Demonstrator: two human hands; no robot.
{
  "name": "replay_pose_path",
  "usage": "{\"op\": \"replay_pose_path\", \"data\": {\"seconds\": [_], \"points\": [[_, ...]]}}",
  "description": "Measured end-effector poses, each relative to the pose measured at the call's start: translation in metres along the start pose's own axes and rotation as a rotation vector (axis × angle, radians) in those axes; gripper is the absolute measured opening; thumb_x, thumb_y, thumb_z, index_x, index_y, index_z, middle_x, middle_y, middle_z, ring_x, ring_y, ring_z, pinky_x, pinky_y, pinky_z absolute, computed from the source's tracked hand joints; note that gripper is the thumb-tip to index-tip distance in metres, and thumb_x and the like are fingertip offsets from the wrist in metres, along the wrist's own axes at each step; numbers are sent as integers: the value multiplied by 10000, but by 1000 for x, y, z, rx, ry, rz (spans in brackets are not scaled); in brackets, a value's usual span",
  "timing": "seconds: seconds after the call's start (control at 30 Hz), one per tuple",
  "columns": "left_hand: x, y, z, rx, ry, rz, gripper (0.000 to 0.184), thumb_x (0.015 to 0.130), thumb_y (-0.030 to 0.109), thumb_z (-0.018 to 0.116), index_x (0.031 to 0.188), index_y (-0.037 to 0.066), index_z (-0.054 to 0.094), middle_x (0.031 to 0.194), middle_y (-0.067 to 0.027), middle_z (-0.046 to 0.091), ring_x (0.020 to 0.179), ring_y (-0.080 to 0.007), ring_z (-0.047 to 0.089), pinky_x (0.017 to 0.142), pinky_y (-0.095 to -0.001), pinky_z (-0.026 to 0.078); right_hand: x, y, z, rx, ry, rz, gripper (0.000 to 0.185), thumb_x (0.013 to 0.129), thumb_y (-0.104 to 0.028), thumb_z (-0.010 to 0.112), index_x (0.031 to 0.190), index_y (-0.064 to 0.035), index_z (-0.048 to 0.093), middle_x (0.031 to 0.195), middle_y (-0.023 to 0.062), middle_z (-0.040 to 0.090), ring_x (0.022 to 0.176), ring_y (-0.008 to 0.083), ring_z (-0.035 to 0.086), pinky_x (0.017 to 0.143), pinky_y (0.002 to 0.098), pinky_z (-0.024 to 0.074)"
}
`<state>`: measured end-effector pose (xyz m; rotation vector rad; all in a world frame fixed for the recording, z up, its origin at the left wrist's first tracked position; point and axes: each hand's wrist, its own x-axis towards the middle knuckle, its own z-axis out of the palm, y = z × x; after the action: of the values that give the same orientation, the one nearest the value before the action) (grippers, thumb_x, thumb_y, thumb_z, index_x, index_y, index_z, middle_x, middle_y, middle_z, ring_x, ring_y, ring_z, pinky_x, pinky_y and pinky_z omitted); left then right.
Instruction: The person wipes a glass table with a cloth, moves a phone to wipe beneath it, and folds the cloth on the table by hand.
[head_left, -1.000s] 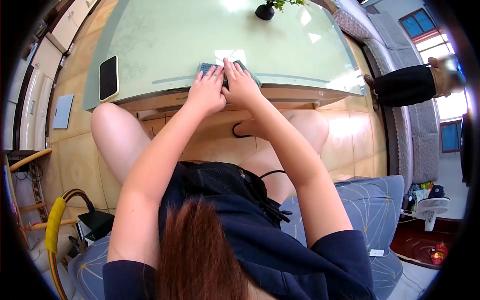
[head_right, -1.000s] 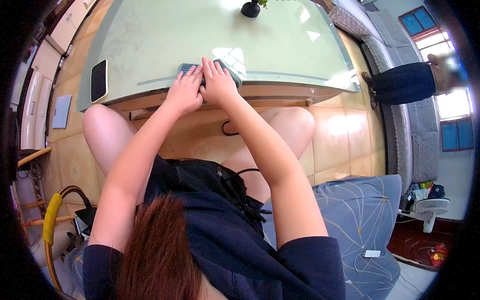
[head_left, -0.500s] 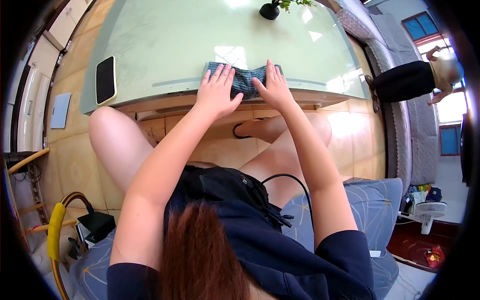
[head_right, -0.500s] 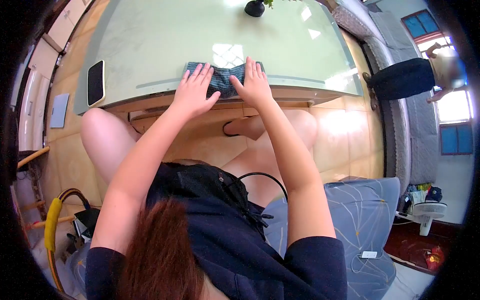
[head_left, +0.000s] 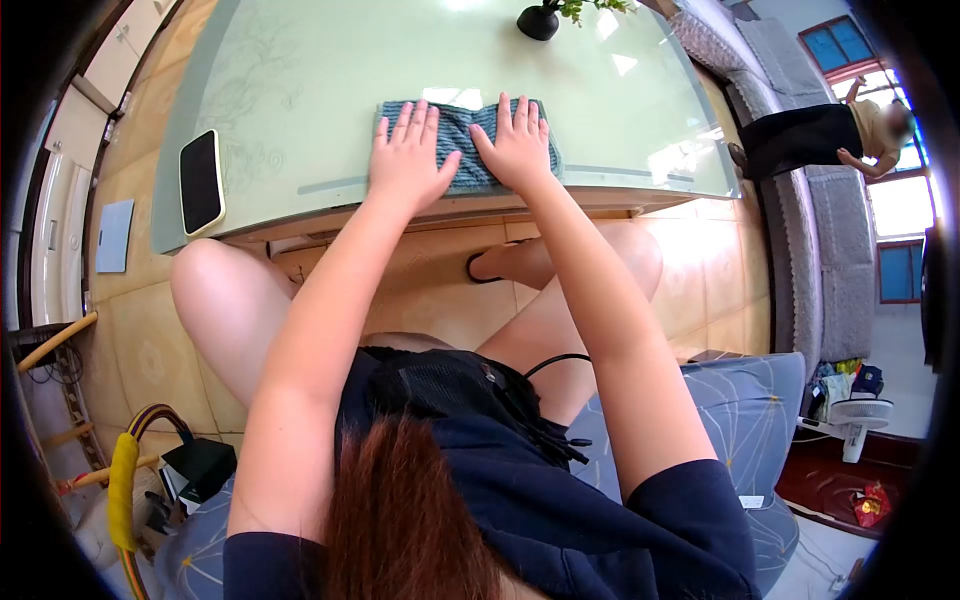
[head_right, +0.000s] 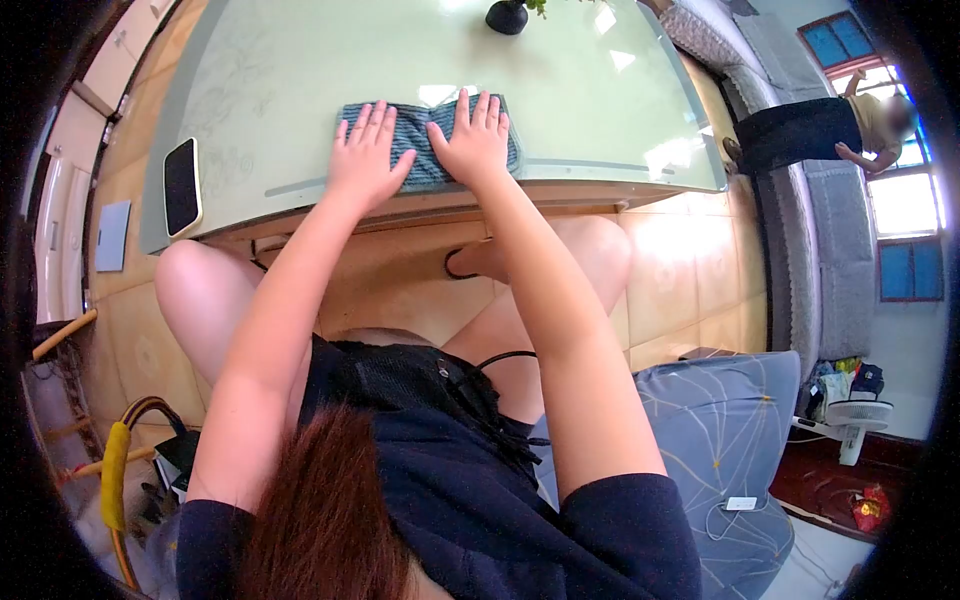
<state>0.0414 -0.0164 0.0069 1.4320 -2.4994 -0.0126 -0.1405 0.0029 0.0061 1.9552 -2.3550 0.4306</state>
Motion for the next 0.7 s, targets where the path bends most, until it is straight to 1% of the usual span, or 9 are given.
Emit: {"op": "replay_pose_path", "data": {"seconds": [0.23,0.27,0.57,0.7], "points": [[19,-38,6,42,46,-43,710,933,530,407,1475,84,304,1551,-92,267,1435,-233,243,1161,-462,163,35,-30,18,6,79,0,827,895,-593,404,1473,-15,273,1496,301,249,1420,413,201,1153,504,126],[22,-41,8,43,64,-44,706,932,530,410,1473,89,309,1549,-91,272,1431,-234,251,1160,-461,170,38,-33,20,4,78,14,819,897,-585,398,1474,-18,273,1501,293,247,1425,400,198,1157,493,122],[40,-55,8,43,57,-49,698,934,522,409,1478,96,303,1551,-86,268,1433,-229,247,1162,-451,169,59,-42,25,4,65,39,819,896,-569,397,1481,-15,249,1509,277,245,1432,379,191,1163,471,121],[38,-55,8,38,52,-52,696,935,518,408,1475,91,306,1549,-92,272,1433,-233,249,1160,-452,173,57,-42,27,46,92,32,829,897,-561,399,1473,14,244,1509,269,254,1433,365,196,1165,461,126]]}}
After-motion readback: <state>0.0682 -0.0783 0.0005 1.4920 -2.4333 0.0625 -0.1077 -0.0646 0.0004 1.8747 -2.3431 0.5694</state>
